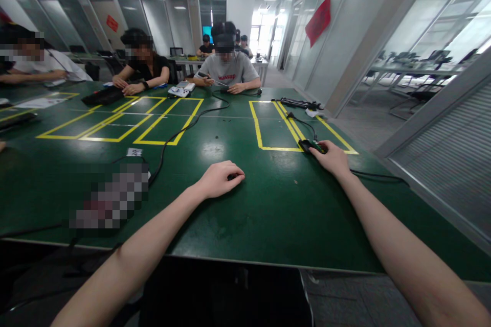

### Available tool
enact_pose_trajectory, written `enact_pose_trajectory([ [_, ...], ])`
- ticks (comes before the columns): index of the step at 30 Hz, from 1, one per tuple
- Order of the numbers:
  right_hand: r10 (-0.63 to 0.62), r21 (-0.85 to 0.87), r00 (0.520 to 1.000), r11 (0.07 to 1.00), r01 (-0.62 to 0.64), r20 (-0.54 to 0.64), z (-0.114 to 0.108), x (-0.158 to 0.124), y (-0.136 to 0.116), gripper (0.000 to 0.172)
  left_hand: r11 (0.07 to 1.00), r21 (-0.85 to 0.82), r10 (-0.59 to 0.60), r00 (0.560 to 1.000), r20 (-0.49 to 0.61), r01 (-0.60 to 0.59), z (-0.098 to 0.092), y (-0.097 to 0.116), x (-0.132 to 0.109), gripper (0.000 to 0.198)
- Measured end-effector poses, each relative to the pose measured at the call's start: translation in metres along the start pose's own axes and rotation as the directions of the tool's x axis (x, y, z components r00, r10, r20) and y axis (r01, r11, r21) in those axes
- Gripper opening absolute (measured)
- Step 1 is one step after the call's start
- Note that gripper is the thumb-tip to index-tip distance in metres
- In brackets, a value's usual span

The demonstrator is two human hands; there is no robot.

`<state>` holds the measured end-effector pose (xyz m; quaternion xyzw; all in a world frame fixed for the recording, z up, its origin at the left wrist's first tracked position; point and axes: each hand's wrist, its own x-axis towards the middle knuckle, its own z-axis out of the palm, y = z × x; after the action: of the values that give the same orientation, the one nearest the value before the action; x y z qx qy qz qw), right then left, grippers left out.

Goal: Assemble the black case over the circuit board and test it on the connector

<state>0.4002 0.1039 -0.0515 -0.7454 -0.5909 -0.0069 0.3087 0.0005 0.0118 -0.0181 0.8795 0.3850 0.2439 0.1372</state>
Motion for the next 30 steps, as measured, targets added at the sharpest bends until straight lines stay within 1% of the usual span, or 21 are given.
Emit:
enact_pose_trajectory([
  [3,-0.076,0.055,0.996,0.996,0.074,0.048,0.001,-0.007,-0.016,0.036,1.0,-0.002,0.001,1.0,-0.005,-0.001,0.0,0.0,0.0,0.021],
  [5,-0.159,0.113,0.984,0.982,0.149,0.084,0.001,-0.013,-0.029,0.032,1.0,-0.002,0.0,1.0,-0.007,0.0,0.0,0.0,0.0,0.021],
  [8,-0.309,0.235,0.939,0.934,0.269,0.152,0.002,-0.028,-0.052,0.028,1.0,-0.006,-0.003,1.0,-0.007,0.003,0.0,-0.001,0.0,0.02],
  [10,-0.414,0.321,0.89,0.883,0.341,0.192,0.001,-0.04,-0.068,0.026,1.0,-0.008,-0.008,1.0,-0.014,0.008,0.001,-0.002,0.0,0.02],
  [12,-0.526,0.413,0.822,0.813,0.411,0.218,0.0,-0.054,-0.084,0.024,1.0,-0.007,-0.011,0.999,-0.05,0.011,0.001,-0.002,0.0,0.02],
  [13,-0.584,0.463,0.778,0.77,0.439,0.232,-0.001,-0.062,-0.092,0.023,1.0,-0.007,-0.009,0.997,-0.081,0.008,0.0,-0.002,-0.001,0.02],
  [15,-0.691,0.571,0.675,0.673,0.47,0.259,-0.005,-0.079,-0.107,0.023,1.0,-0.014,0.021,0.989,-0.145,-0.024,-0.001,-0.001,-0.001,0.02],
  [17,-0.781,0.667,0.559,0.576,0.472,0.279,-0.008,-0.096,-0.122,0.024,0.994,-0.039,0.089,0.98,-0.178,-0.098,-0.002,0.003,-0.001,0.025],
  [19,-0.847,0.728,0.449,0.495,0.473,0.285,-0.012,-0.111,-0.135,0.024,0.981,-0.071,0.168,0.975,-0.148,-0.18,-0.004,0.007,-0.001,0.032],
  [20,-0.87,0.745,0.398,0.466,0.478,0.29,-0.013,-0.117,-0.141,0.023,0.977,-0.075,0.19,0.976,-0.106,-0.198,-0.004,0.01,-0.002,0.034],
  [21,-0.883,0.754,0.37,0.448,0.481,0.289,-0.014,-0.121,-0.145,0.022,0.977,-0.068,0.197,0.979,-0.057,-0.201,-0.005,0.012,-0.002,0.033],
  [22,-0.89,0.758,0.354,0.437,0.485,0.287,-0.015,-0.124,-0.148,0.022,0.981,-0.049,0.186,0.982,-0.016,-0.186,-0.005,0.014,-0.002,0.035],
  [23,-0.893,0.758,0.349,0.433,0.487,0.286,-0.015,-0.126,-0.149,0.022,0.985,-0.034,0.172,0.985,0.017,-0.171,-0.005,0.015,-0.002,0.038],
  [25,-0.891,0.754,0.359,0.435,0.493,0.279,-0.015,-0.125,-0.15,0.024,0.988,-0.02,0.151,0.987,0.054,-0.15,-0.006,0.016,-0.002,0.043],
  [28,-0.893,0.729,0.377,0.428,0.535,0.247,-0.012,-0.121,-0.147,0.027,0.99,-0.007,0.139,0.988,0.071,-0.139,-0.006,0.013,-0.001,0.052],
  [30,-0.894,0.698,0.387,0.426,0.576,0.226,-0.009,-0.118,-0.144,0.029,0.993,0.04,0.112,0.992,0.06,-0.115,-0.007,0.009,-0.001,0.054],
])
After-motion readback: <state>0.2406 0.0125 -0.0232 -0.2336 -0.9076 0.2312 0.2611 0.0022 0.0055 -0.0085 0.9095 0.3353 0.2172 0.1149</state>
